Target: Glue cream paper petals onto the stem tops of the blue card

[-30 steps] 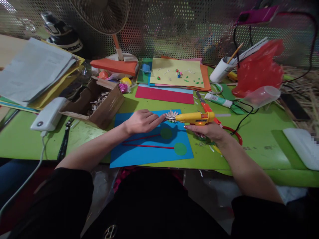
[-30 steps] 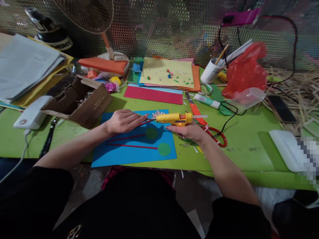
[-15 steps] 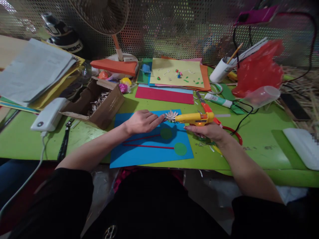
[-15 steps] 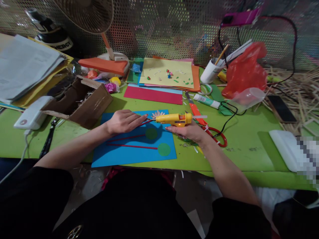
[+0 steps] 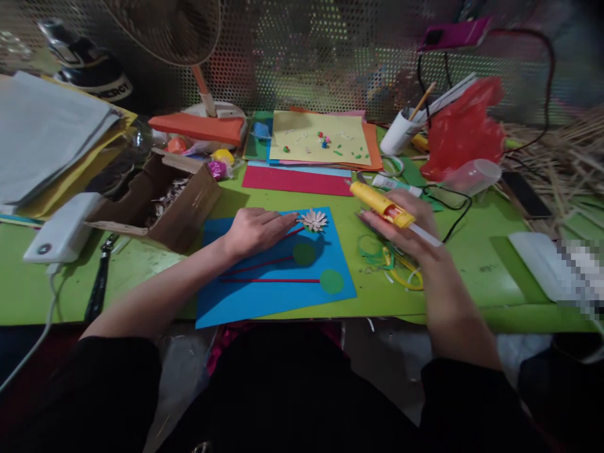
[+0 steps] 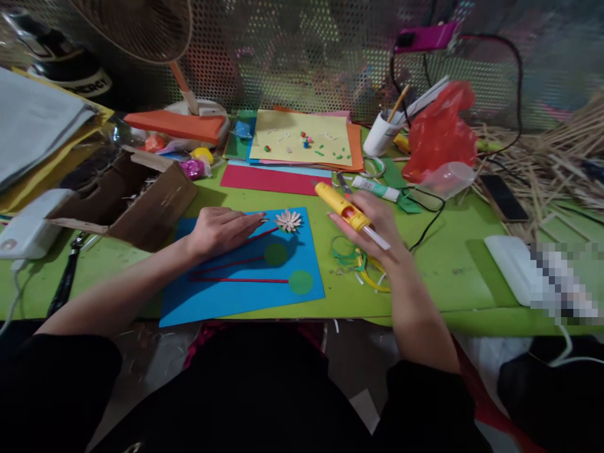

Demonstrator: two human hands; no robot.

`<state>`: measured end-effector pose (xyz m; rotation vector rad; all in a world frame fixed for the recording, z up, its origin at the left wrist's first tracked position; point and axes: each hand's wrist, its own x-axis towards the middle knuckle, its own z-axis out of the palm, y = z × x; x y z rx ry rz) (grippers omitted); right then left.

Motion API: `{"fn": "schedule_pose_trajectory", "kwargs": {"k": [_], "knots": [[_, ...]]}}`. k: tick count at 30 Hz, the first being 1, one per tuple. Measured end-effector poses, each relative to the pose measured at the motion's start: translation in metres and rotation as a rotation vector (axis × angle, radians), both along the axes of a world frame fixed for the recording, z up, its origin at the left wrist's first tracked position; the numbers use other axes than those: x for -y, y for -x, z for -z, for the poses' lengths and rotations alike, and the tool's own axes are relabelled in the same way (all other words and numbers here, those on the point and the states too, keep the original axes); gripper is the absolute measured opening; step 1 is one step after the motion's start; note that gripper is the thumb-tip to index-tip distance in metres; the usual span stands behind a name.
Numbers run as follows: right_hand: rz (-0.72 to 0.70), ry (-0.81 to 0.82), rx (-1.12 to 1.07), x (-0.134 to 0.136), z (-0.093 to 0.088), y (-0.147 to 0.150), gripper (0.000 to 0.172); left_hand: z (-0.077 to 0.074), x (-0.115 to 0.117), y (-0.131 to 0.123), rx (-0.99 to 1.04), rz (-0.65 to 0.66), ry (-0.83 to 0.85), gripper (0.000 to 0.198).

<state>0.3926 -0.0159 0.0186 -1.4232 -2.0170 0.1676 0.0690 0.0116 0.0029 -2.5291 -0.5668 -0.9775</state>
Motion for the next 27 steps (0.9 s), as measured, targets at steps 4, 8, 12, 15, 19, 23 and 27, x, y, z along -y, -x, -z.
{"fn": "schedule_pose_trajectory", "kwargs": {"k": [4,8,12,15,19,23,27], "knots": [[0.264,-0.169,0.238,-0.012,-0.007,-0.037,0.019,0.002,0.0,-0.001,0.02,-0.031,0.089,0.017],[0.395,-0.08,0.319,-0.027,0.0,-0.063,0.029,0.004,-0.001,0.0,0.032,-0.076,0.264,0.021],[0.483,0.002,0.361,-0.042,0.018,-0.078,0.039,-0.003,0.001,-0.003,0.166,-0.118,0.702,0.026],[0.521,0.066,0.381,-0.049,0.029,-0.084,0.048,-0.01,0.002,-0.007,0.322,-0.122,1.089,0.031],[0.478,0.159,0.339,-0.052,0.039,-0.087,0.054,-0.014,0.002,-0.01,0.426,-0.102,1.348,0.033],[0.395,0.227,0.247,-0.053,0.046,-0.093,0.047,-0.012,-0.002,-0.01,0.381,-0.097,1.572,0.028],[0.338,0.284,0.216,-0.047,0.038,-0.1,0.044,-0.013,-0.005,-0.01,0.24,-0.108,1.809,0.028]]}}
